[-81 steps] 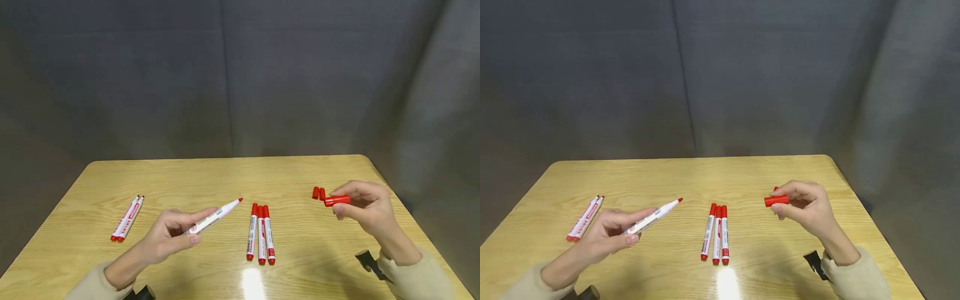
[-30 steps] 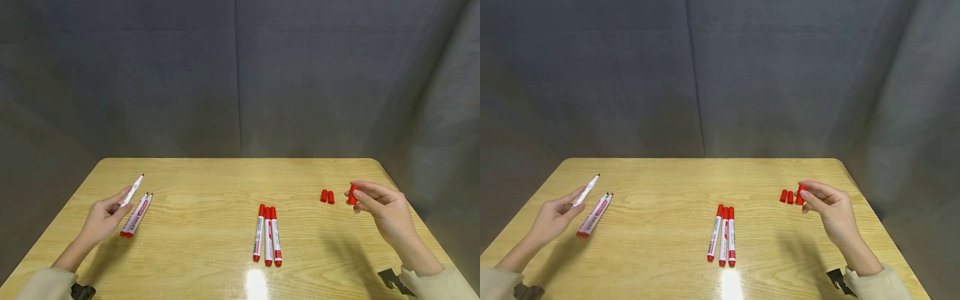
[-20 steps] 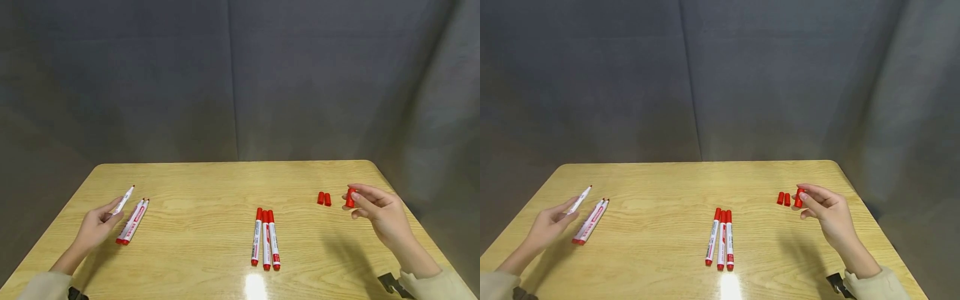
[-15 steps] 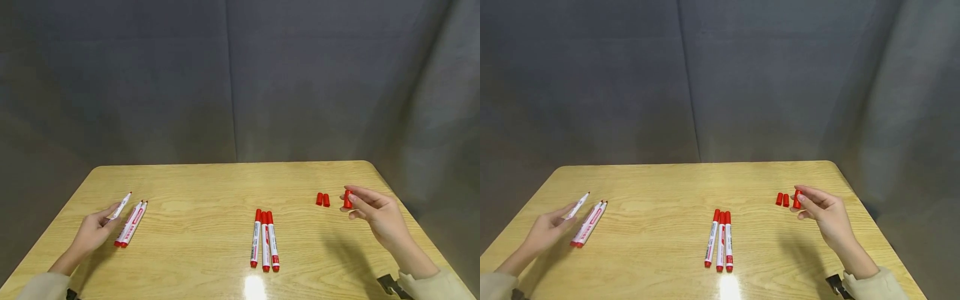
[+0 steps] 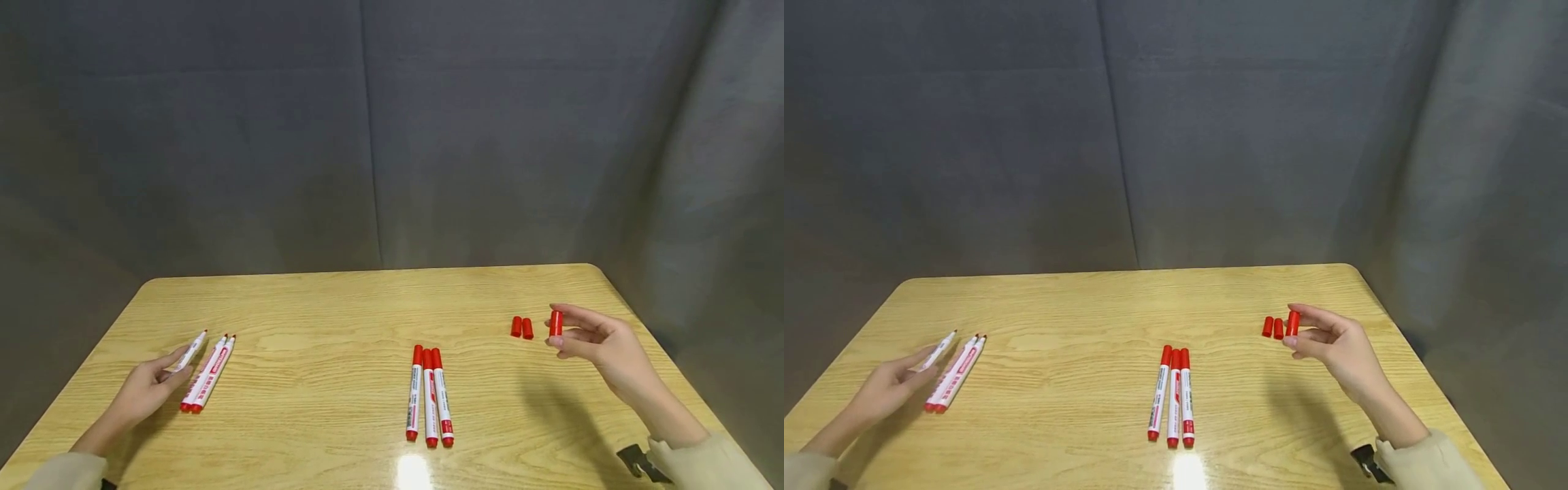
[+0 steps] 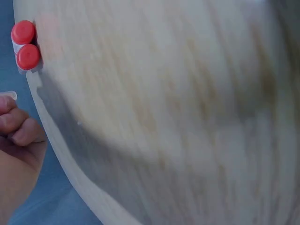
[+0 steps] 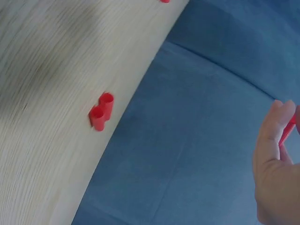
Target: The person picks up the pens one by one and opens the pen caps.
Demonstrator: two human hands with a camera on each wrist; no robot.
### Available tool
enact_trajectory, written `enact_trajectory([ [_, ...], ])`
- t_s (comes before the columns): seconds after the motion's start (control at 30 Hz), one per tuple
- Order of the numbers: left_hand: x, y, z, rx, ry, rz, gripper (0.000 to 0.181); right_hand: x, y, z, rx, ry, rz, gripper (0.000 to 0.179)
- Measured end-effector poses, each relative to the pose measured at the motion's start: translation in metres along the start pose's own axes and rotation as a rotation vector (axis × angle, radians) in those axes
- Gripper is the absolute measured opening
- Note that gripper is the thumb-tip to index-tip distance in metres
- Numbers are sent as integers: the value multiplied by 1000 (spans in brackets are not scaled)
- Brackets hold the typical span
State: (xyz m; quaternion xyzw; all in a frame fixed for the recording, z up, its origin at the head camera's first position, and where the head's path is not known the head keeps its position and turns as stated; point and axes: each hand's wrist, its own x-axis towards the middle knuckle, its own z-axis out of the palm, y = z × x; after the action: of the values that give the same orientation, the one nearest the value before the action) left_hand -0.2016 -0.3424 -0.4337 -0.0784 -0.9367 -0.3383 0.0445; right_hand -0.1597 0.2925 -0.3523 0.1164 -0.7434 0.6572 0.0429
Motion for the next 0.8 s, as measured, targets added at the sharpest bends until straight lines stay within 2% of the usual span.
enact_trajectory([
  [0.1, -1, -3, 2, -22, -19, 5, 49, 3, 2, -3, -90, -2, 6, 42],
  [0.17, -2, -4, 4, -43, -37, 8, 50, 5, 3, -6, -103, -12, 4, 42],
  [0.37, -2, -5, 7, -64, -85, -27, 52, 7, 7, -11, -35, -40, -16, 44],
  [0.6, -2, -4, 11, 113, -109, 61, 53, 6, 11, -16, -5, -31, -32, 45],
  [0.8, 0, -2, 15, 306, -147, 52, 61, 7, 13, -23, -67, -11, -26, 42],
])
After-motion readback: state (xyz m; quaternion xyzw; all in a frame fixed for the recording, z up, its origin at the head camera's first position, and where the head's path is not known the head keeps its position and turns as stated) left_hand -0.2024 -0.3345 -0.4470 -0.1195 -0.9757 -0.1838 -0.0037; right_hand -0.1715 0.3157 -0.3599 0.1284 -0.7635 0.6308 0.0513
